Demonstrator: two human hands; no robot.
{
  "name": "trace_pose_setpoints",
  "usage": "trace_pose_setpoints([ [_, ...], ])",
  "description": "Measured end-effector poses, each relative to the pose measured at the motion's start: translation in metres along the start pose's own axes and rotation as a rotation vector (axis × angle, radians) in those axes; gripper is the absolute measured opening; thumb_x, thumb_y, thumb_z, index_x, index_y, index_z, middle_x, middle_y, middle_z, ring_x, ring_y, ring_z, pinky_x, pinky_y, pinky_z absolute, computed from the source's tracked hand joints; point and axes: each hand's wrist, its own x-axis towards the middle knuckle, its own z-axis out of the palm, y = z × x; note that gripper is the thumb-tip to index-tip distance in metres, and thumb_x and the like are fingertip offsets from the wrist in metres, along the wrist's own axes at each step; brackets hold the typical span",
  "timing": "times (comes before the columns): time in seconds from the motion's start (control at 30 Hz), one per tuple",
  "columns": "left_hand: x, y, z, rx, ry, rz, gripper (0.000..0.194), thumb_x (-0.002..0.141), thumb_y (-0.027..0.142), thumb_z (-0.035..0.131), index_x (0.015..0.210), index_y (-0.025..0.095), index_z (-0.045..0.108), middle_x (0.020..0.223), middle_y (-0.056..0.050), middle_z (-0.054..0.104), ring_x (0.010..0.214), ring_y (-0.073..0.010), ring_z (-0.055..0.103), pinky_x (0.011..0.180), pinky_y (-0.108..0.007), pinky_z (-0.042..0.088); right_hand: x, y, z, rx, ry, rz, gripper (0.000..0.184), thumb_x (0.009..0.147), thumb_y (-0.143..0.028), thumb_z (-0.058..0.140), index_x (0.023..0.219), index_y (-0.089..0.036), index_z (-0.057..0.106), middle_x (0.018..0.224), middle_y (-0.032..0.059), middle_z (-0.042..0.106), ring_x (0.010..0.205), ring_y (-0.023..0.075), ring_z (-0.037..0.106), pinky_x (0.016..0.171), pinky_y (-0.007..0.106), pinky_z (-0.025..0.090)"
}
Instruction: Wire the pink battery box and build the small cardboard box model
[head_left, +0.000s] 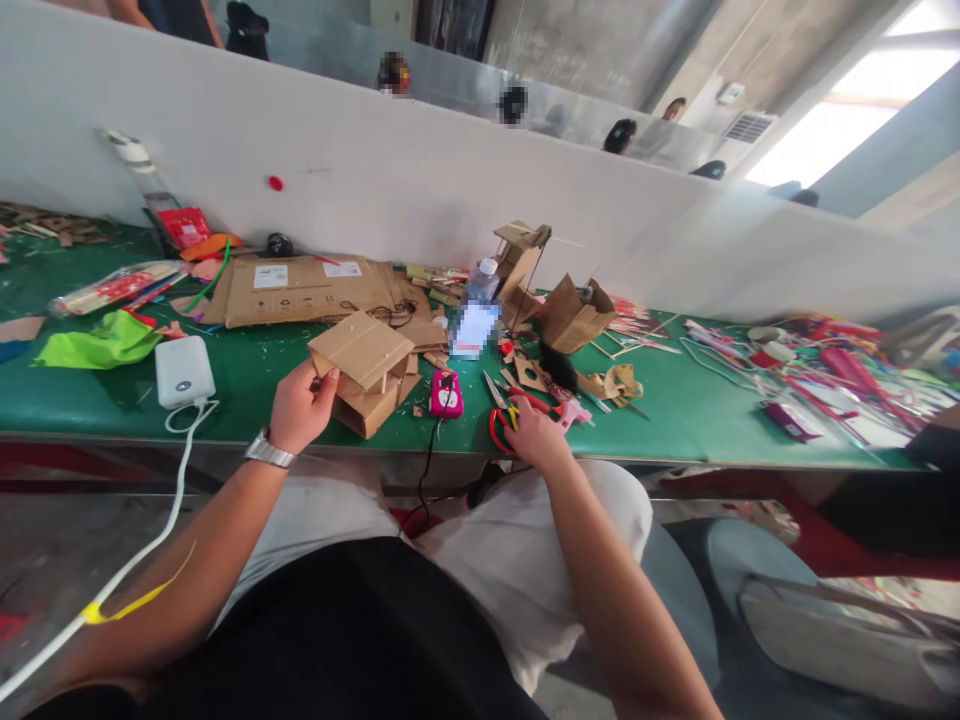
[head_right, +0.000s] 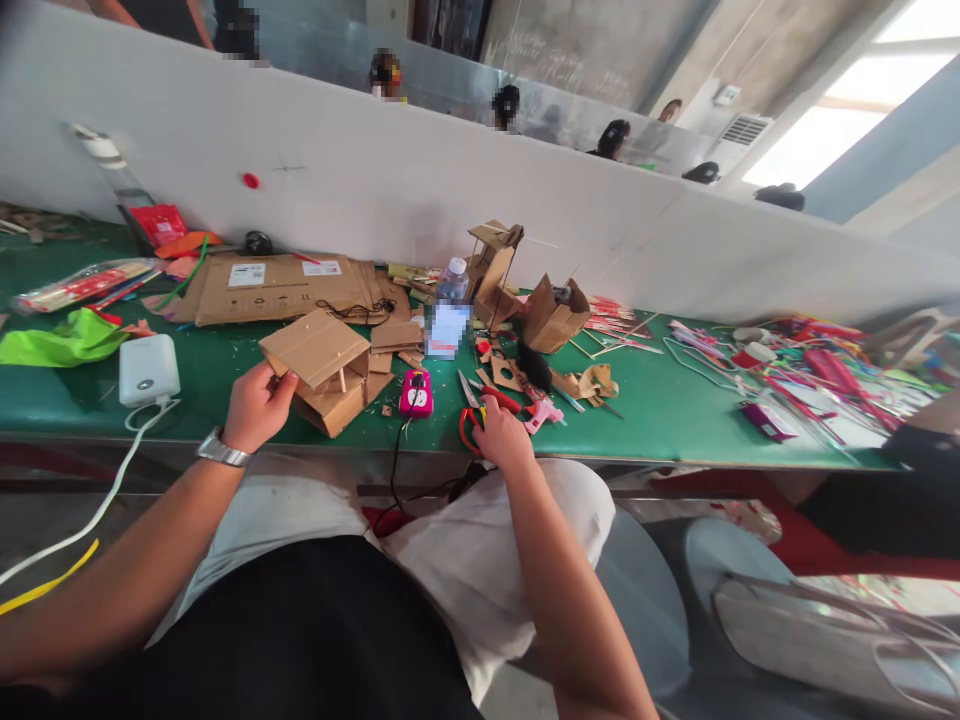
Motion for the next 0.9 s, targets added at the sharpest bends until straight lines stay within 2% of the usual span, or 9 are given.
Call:
trace_pose_setpoints([
  [0.13, -0.002, 0.006, 0.003, -0.004, 0.023, 0.031, 0.025, 0.100, 0.040, 0.055, 0.094, 0.019, 0.068, 0.093, -0.012, 0.075, 0.084, -0.0249, 0.072, 0.074, -0.032, 0.054, 0.002, 0.004, -0.001, 0.190, 0.036, 0.057, 0.055, 0.085, -0.021, 0.071, 0.138, -0.018, 0.060, 0.101, 0.0115, 0.076, 0.095, 0.0305, 0.074, 0.086, 0.037, 0.053],
  [0.27, -0.003, 0.003, 0.003, -0.027, 0.005, -0.022, 0.028, 0.101, 0.044, 0.055, 0.097, 0.019, 0.067, 0.092, -0.011, 0.075, 0.082, -0.0240, 0.072, 0.074, -0.032, 0.056, 0.004, 0.006, -0.001, 0.493, 0.051, 0.105, 0.047, 0.084, -0.031, 0.070, 0.130, -0.022, 0.063, 0.096, 0.0045, 0.075, 0.062, 0.0174, 0.066, 0.063, 0.030, 0.054],
  [0.37, -0.006, 0.000, 0.003, -0.142, 0.002, -0.075, 0.037, 0.100, 0.049, 0.059, 0.118, 0.017, 0.063, 0.109, -0.013, 0.075, 0.088, -0.0234, 0.073, 0.074, -0.033, 0.059, 0.003, 0.004, -0.004, 0.759, 0.040, 0.093, 0.047, 0.080, -0.042, 0.073, 0.122, -0.022, 0.067, 0.108, 0.0041, 0.075, 0.052, 0.0095, 0.057, 0.050, 0.025, 0.050],
  [0.47, -0.017, -0.003, 0.003, -0.238, 0.087, -0.087, 0.052, 0.098, 0.051, 0.065, 0.135, 0.017, 0.052, 0.126, -0.017, 0.067, 0.100, -0.0234, 0.072, 0.078, -0.034, 0.061, 0.001, 0.000, -0.011, 0.994, -0.017, 0.065, 0.051, 0.073, -0.048, 0.078, 0.116, -0.020, 0.072, 0.100, 0.0034, 0.076, 0.052, 0.0089, 0.056, 0.047, 0.024, 0.050],
  [0.53, -0.028, -0.004, 0.003, -0.246, 0.165, -0.104, 0.050, 0.096, 0.051, 0.068, 0.131, 0.018, 0.051, 0.117, -0.012, 0.065, 0.098, -0.0215, 0.069, 0.079, -0.034, 0.060, -0.001, -0.002, -0.016, 1.115, -0.060, 0.054, 0.052, 0.068, -0.046, 0.082, 0.114, -0.021, 0.074, 0.095, 0.0029, 0.077, 0.053, 0.0098, 0.059, 0.048, 0.024, 0.053],
  [0.6, -0.042, -0.004, 0.003, -0.283, 0.196, -0.144, 0.043, 0.096, 0.051, 0.069, 0.122, 0.021, 0.051, 0.104, -0.006, 0.062, 0.092, -0.0186, 0.066, 0.079, -0.033, 0.059, -0.002, -0.003, -0.020, 1.209, -0.083, 0.047, 0.047, 0.064, -0.041, 0.086, 0.106, -0.021, 0.075, 0.099, 0.0033, 0.078, 0.055, 0.0103, 0.063, 0.050, 0.025, 0.055],
  [0.73, -0.068, 0.004, 0.005, -0.477, 0.119, -0.241, 0.038, 0.096, 0.050, 0.069, 0.114, 0.024, 0.049, 0.097, -0.004, 0.063, 0.089, -0.0174, 0.068, 0.077, -0.031, 0.059, -0.001, -0.004, -0.023, 1.340, -0.078, 0.020, 0.031, 0.066, -0.036, 0.085, 0.091, -0.022, 0.074, 0.114, 0.0068, 0.080, 0.063, 0.0145, 0.071, 0.048, 0.025, 0.055],
  [0.9, -0.084, 0.016, 0.012, -0.657, -0.006, -0.312, 0.042, 0.098, 0.049, 0.067, 0.124, 0.026, 0.044, 0.110, -0.011, 0.073, 0.105, -0.0236, 0.074, 0.087, -0.040, 0.063, 0.002, -0.003, -0.022, 1.406, 0.032, -0.038, 0.043, 0.066, -0.028, 0.080, 0.109, -0.025, 0.077, 0.129, 0.0075, 0.077, 0.094, 0.0220, 0.079, 0.052, 0.023, 0.054],
])
